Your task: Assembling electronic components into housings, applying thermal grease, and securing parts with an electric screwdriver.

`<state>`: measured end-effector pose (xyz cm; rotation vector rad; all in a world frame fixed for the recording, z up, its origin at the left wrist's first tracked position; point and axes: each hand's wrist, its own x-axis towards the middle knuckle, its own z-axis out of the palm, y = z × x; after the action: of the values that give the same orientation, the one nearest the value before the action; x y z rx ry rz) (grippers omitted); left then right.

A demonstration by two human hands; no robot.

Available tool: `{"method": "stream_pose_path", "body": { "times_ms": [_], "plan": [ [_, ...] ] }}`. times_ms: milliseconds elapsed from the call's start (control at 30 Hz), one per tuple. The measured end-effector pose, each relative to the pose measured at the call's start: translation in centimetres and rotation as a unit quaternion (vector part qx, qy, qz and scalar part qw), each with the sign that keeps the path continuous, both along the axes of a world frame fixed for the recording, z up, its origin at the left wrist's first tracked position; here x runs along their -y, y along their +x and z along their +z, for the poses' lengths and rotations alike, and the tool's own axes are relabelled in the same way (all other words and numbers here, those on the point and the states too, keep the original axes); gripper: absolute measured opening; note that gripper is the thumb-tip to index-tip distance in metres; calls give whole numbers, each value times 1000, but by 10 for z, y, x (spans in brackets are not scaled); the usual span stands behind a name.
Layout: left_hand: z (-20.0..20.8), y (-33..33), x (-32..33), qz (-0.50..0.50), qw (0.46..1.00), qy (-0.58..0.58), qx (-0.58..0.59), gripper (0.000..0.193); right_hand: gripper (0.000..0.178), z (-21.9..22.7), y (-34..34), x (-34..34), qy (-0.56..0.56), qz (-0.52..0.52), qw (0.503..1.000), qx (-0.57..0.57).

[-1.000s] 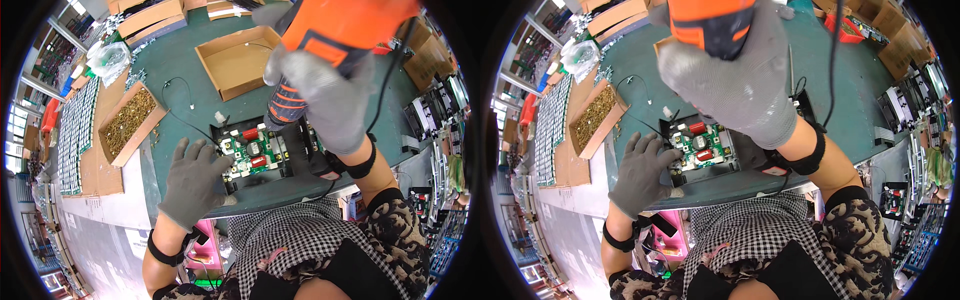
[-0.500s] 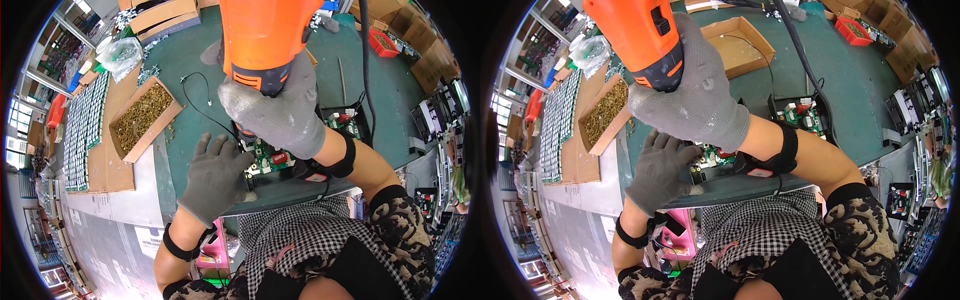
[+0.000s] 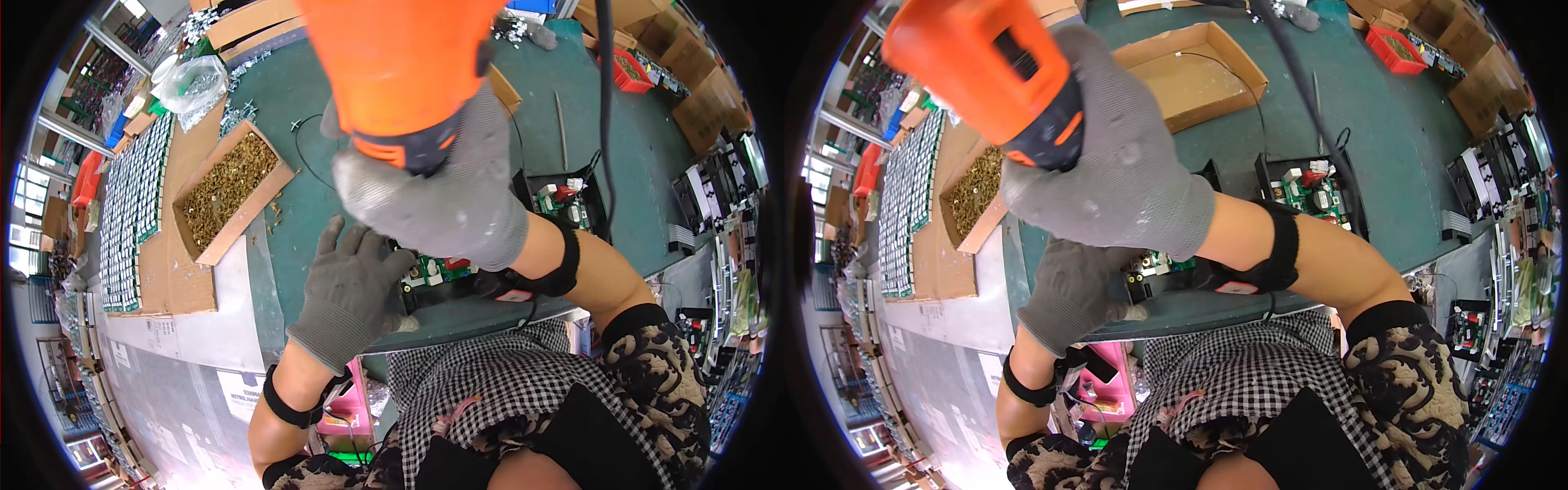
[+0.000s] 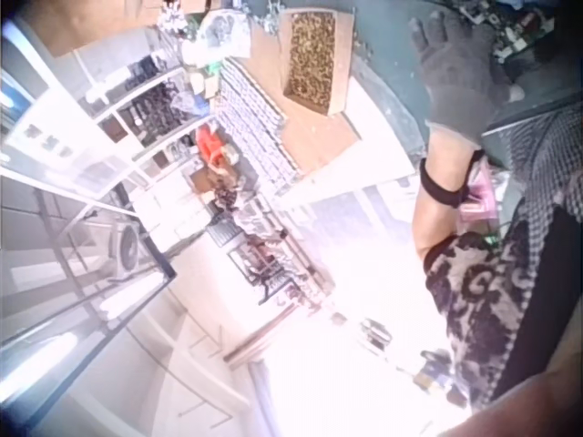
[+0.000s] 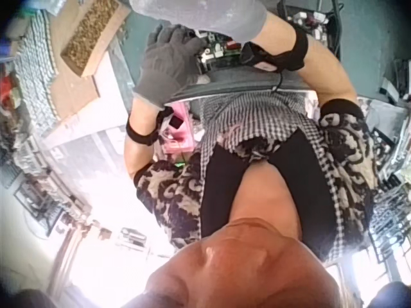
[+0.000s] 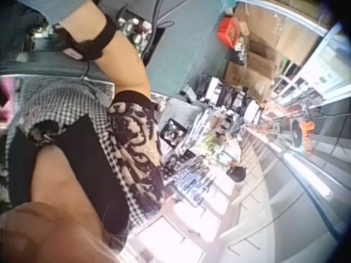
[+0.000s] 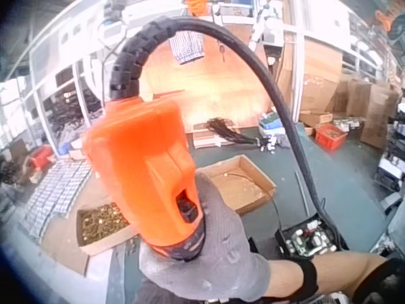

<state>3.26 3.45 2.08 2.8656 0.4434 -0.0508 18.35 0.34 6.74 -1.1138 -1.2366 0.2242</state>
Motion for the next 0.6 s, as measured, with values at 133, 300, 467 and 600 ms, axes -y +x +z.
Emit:
{"method": "stream_pose_path", "body": {
  "times_ms": [133, 300, 467, 600],
  "plan": [
    [4, 2, 1, -15, 1000, 16, 14, 68, 39, 0, -3, 0, 39, 16, 999, -10],
    [9, 6, 4, 5, 999, 11, -36, 68, 46, -10, 0, -4, 88, 6, 995, -42],
    [2, 6, 3, -24, 997, 77, -12, 70, 46, -6, 11, 0, 47, 30, 997, -58],
    [-8, 4, -1, -47, 992, 117, -9, 71, 40, -5, 6, -4, 50, -9, 998, -29]
  ]
}}
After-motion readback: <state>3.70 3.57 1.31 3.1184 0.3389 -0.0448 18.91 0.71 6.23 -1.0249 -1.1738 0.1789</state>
